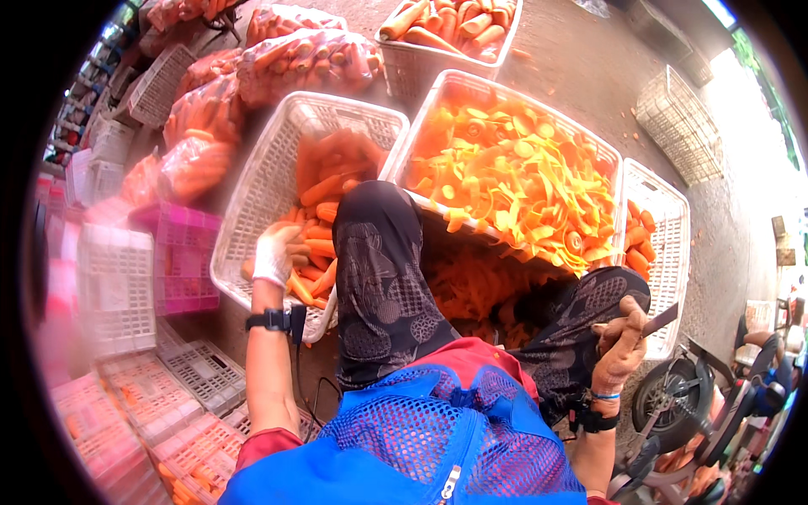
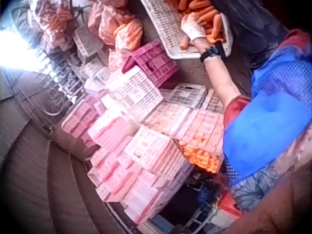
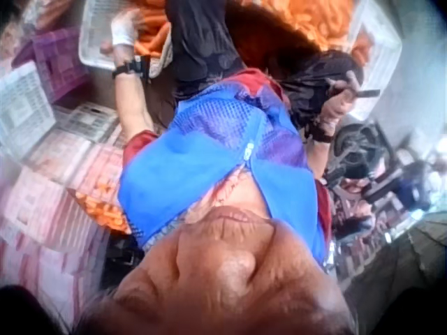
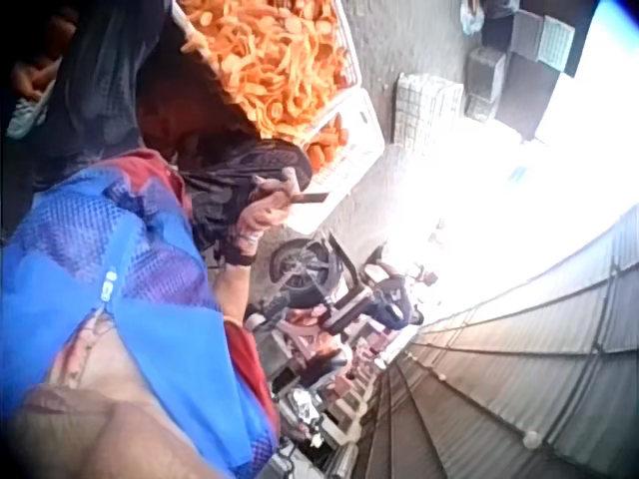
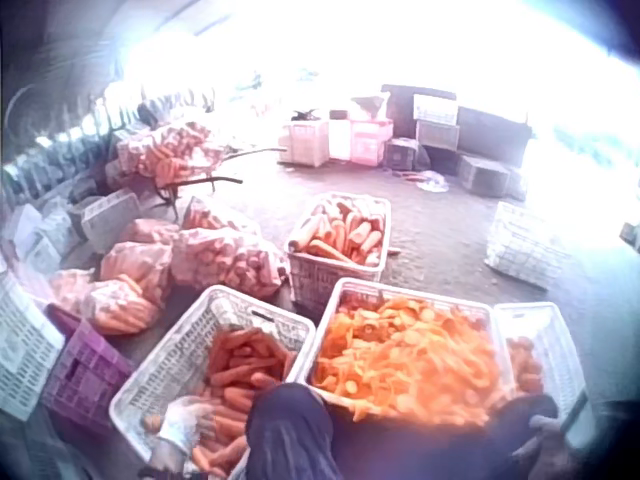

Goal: The person peels carrots by hand using a knife, picking them from a basket and placing the finished ones into another while the peels fall into a container.

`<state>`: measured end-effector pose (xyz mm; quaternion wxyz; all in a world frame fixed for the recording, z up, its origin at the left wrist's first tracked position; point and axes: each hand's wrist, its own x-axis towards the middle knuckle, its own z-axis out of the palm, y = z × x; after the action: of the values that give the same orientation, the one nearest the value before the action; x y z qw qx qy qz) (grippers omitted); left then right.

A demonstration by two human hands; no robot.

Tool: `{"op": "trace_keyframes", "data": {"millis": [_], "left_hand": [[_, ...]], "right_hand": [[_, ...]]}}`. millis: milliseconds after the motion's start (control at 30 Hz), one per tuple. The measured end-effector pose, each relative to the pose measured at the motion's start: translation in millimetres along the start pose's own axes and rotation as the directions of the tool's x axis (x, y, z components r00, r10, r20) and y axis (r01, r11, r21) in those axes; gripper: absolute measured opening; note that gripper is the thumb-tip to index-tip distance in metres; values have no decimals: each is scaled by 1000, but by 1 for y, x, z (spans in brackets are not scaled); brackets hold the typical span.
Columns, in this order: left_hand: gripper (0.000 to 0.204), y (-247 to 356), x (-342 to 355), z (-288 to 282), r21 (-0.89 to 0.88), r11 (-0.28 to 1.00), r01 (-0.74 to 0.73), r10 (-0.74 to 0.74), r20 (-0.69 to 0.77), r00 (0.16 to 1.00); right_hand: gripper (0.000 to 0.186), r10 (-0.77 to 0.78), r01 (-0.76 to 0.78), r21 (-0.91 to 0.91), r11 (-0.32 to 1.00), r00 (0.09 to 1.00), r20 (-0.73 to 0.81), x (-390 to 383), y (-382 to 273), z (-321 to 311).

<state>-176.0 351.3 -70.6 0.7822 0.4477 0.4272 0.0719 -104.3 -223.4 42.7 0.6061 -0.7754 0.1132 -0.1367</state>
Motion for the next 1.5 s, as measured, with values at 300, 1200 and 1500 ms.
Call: {"op": "trace_keyframes", "data": {"millis": [300,1200,1500], "left_hand": [[26,-56,141,-13,675,736,53,204,-296,933],[64,-71,201,141,725,684,-86,-62,176,982],[54,-13,110,91,-343,918,198,-87,314,945]], "right_hand": [[34,78,-77,-114,991,997,1,-2,14,8],[32,113,-138,-290,947,989,-100,-20,1,14],[44,198,-149,-277,949,968,157,-22,-9,24]]}}
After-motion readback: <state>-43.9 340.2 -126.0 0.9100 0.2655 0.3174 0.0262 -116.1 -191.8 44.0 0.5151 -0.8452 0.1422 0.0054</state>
